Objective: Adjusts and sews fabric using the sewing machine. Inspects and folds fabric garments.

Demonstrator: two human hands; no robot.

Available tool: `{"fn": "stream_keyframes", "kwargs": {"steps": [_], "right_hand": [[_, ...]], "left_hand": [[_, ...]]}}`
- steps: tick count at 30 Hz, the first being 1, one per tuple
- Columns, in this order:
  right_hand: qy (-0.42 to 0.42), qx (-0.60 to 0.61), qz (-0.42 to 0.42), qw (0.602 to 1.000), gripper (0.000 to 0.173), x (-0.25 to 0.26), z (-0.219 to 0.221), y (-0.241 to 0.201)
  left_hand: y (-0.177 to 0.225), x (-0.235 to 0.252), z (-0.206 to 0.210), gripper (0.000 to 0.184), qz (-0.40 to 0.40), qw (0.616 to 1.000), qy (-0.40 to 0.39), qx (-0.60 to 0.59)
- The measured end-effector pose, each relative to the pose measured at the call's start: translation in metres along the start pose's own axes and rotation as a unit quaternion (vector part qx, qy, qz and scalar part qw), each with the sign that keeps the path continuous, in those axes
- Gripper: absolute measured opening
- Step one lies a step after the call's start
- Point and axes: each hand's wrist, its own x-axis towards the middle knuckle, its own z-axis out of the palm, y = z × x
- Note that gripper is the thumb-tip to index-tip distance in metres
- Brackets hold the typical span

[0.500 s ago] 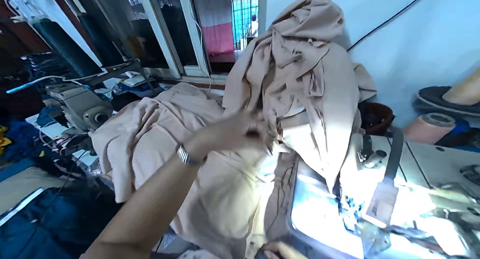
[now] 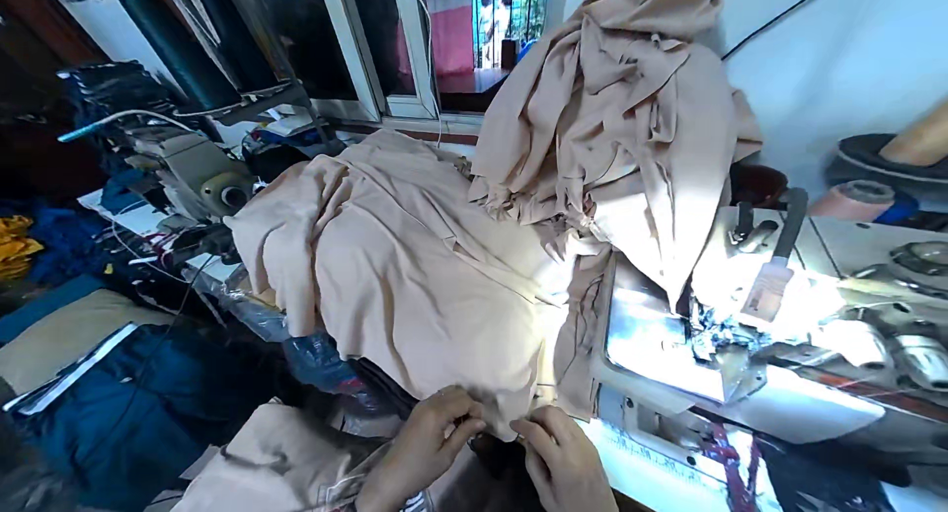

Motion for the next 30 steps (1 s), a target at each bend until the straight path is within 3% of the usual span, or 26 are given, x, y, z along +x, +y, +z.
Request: {"fn": "stream_keyframes", "kwargs": {"steps": [2, 5, 7, 9, 10, 12, 13, 16, 18, 20, 22, 24, 27, 30], "right_hand": [[0.024, -0.038, 0.043, 0.998, 0.014, -0.006, 0.007, -0.013], [0.059, -0.110, 0.138, 0.983, 0.035, -0.006, 0.014, -0.028], [0.052, -0.138, 0.156, 0.977, 0.035, 0.000, 0.017, -0.031], [0.028, -0.061, 0.177, 0.982, 0.019, 0.008, 0.015, -0.038], [0.003, 0.018, 0.199, 0.980, 0.016, 0.015, 0.009, -0.045], [-0.032, 0.184, 0.241, 0.952, 0.018, 0.037, -0.007, -0.059], [-0.041, 0.255, 0.260, 0.931, 0.019, 0.051, -0.017, -0.064], [-0.023, 0.367, 0.322, 0.872, 0.018, 0.112, -0.046, -0.060], [0.053, 0.398, 0.363, 0.841, 0.016, 0.156, -0.063, -0.050], [0.157, 0.396, 0.335, 0.840, 0.014, 0.197, -0.082, -0.045], [0.244, 0.383, 0.241, 0.858, 0.014, 0.220, -0.103, -0.044], [0.250, 0.366, 0.152, 0.883, 0.016, 0.220, -0.118, -0.051], [0.226, 0.327, 0.088, 0.913, 0.016, 0.189, -0.112, -0.062], [0.189, 0.264, 0.056, 0.944, 0.017, 0.133, -0.078, -0.066]], "left_hand": [[0.001, 0.000, -0.001, 0.030, -0.008, 1.000, 0.014, 0.014], [0.003, 0.003, -0.007, 0.030, -0.003, 0.999, 0.051, 0.005], [0.003, 0.001, -0.008, 0.031, 0.022, 0.998, 0.051, -0.021], [0.007, -0.001, -0.009, 0.038, 0.055, 0.998, 0.037, -0.024], [0.011, -0.001, -0.009, 0.050, 0.065, 0.998, 0.028, 0.000], [0.020, 0.004, -0.013, 0.073, 0.076, 0.992, 0.018, 0.095], [0.021, 0.011, -0.017, 0.074, 0.081, 0.984, 0.022, 0.157], [0.015, 0.051, -0.053, 0.050, 0.050, 0.956, 0.074, 0.281], [0.004, 0.087, -0.099, 0.032, -0.003, 0.938, 0.101, 0.332], [-0.003, 0.121, -0.151, 0.024, -0.063, 0.919, 0.122, 0.369], [-0.009, 0.145, -0.199, 0.028, -0.113, 0.902, 0.152, 0.389], [-0.006, 0.152, -0.236, 0.036, -0.154, 0.902, 0.187, 0.357], [0.011, 0.136, -0.264, 0.032, -0.106, 0.918, 0.247, 0.293], [0.010, 0.097, -0.274, 0.028, -0.060, 0.926, 0.256, 0.272]]}}
